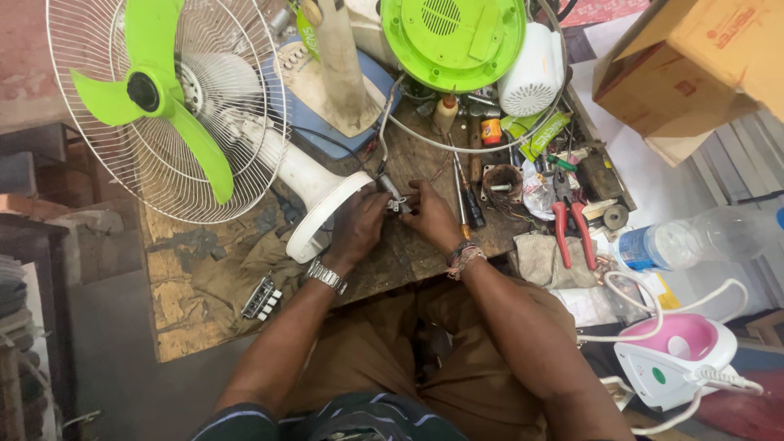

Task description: The person is repairing a table fan by connecting wires to a switch module. They use pliers to strip and secure the wires, then attach the switch to the fan's base.

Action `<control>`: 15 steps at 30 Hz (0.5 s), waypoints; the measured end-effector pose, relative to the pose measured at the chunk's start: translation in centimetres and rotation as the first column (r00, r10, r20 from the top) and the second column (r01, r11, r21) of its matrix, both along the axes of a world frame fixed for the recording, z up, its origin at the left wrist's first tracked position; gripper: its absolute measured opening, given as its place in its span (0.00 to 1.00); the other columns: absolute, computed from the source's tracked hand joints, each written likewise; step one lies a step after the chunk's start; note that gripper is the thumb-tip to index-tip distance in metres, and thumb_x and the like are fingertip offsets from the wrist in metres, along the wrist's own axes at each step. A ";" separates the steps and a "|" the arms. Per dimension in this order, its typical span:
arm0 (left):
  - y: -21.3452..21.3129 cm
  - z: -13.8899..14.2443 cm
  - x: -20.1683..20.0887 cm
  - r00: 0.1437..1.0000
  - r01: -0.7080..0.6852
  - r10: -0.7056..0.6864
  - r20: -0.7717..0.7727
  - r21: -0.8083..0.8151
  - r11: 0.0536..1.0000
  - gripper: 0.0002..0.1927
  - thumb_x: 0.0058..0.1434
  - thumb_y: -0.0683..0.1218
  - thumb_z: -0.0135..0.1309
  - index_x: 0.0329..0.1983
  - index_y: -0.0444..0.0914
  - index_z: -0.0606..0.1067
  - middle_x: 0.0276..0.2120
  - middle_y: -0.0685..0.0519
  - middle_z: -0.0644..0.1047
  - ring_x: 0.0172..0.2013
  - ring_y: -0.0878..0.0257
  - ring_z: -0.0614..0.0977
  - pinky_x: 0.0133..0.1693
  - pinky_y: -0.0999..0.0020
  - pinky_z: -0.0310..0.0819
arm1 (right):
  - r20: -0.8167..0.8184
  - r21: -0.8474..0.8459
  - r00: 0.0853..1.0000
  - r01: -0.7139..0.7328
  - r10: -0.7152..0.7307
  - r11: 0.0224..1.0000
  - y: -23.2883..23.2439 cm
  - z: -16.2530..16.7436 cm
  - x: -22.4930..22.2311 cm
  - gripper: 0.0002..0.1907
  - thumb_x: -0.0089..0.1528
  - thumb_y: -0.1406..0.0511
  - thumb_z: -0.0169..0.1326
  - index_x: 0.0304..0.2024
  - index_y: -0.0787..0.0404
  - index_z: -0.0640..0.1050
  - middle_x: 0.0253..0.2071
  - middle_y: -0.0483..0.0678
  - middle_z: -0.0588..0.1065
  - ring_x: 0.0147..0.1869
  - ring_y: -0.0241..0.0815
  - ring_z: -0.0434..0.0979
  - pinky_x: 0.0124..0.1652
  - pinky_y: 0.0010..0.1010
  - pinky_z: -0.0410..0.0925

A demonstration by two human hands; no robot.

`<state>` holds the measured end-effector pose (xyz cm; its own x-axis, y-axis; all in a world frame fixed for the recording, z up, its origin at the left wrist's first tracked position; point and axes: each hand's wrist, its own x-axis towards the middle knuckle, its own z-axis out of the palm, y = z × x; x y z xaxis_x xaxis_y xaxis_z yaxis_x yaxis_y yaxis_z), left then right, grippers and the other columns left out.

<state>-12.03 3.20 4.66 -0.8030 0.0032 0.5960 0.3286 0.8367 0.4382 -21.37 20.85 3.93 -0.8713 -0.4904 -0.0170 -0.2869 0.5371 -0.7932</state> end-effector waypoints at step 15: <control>1.7 4.0 1.1 1.000 -0.027 0.021 0.022 0.337 0.941 0.13 0.65 0.38 0.58 0.53 0.36 0.76 0.47 0.45 0.81 0.44 0.50 0.84 0.44 0.59 0.78 | -0.344 -0.150 0.939 -0.061 0.006 0.987 0.5 6.6 -0.4 0.40 0.50 0.75 0.60 0.66 0.63 0.64 0.53 0.60 0.74 0.52 0.55 0.79 0.47 0.37 0.74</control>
